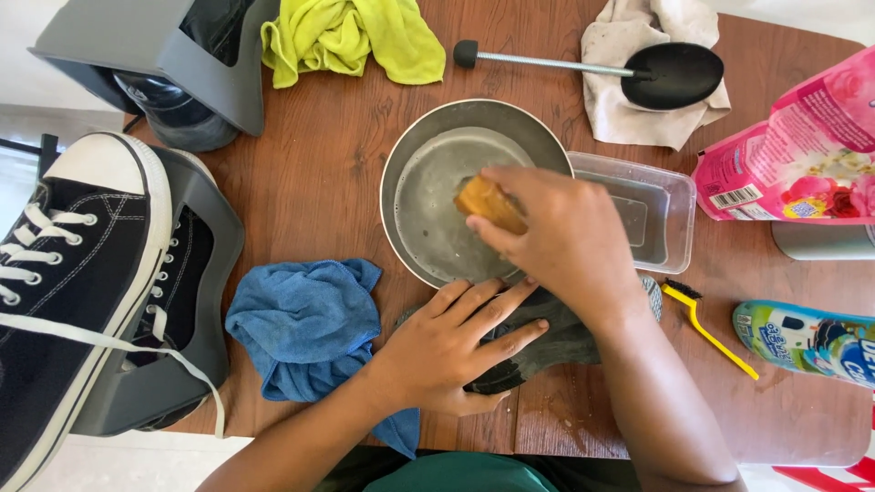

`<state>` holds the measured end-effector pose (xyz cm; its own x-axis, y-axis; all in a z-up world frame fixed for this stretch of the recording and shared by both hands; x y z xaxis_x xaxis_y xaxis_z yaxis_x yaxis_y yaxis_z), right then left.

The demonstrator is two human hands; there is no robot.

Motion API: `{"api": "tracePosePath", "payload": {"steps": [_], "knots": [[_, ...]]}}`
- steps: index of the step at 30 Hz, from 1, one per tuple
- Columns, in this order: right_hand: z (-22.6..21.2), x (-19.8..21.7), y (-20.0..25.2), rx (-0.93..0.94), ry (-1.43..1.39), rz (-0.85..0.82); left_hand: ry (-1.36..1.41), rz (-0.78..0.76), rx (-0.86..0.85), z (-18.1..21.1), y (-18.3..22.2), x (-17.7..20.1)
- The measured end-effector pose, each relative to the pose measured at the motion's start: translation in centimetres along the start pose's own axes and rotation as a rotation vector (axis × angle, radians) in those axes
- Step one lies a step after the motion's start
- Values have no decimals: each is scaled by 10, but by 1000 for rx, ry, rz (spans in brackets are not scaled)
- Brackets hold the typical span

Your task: Scrubbing the side and sole of a black sneaker using brushes and soapy water, then wiping it clean with a blue cloth.

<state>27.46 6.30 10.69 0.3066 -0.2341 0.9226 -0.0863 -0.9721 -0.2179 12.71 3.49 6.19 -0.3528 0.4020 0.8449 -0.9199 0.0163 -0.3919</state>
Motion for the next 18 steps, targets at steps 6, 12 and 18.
{"api": "tracePosePath", "payload": {"steps": [6, 12, 18], "knots": [[-7, 13, 2, 0, -10, 109, -10, 44, -15, 0, -2, 3], [-5, 18, 4, 95, -33, 200, -30, 25, -16, 0, 2, -3], [-5, 24, 10, 63, 73, 291, -73, 70, -36, 1, 4, -4]]}}
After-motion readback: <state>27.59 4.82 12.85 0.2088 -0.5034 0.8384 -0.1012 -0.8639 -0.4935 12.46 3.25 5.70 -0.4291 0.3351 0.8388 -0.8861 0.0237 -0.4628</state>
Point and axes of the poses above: each hand's wrist, its own y-axis away from the middle knuckle, its own x-axis out of the back of the hand, z = x × y, the point moved 6 cm from there along -y, towards the middle knuckle, and after that the axes turned 2 degrees about y, right-handed, at the moved point
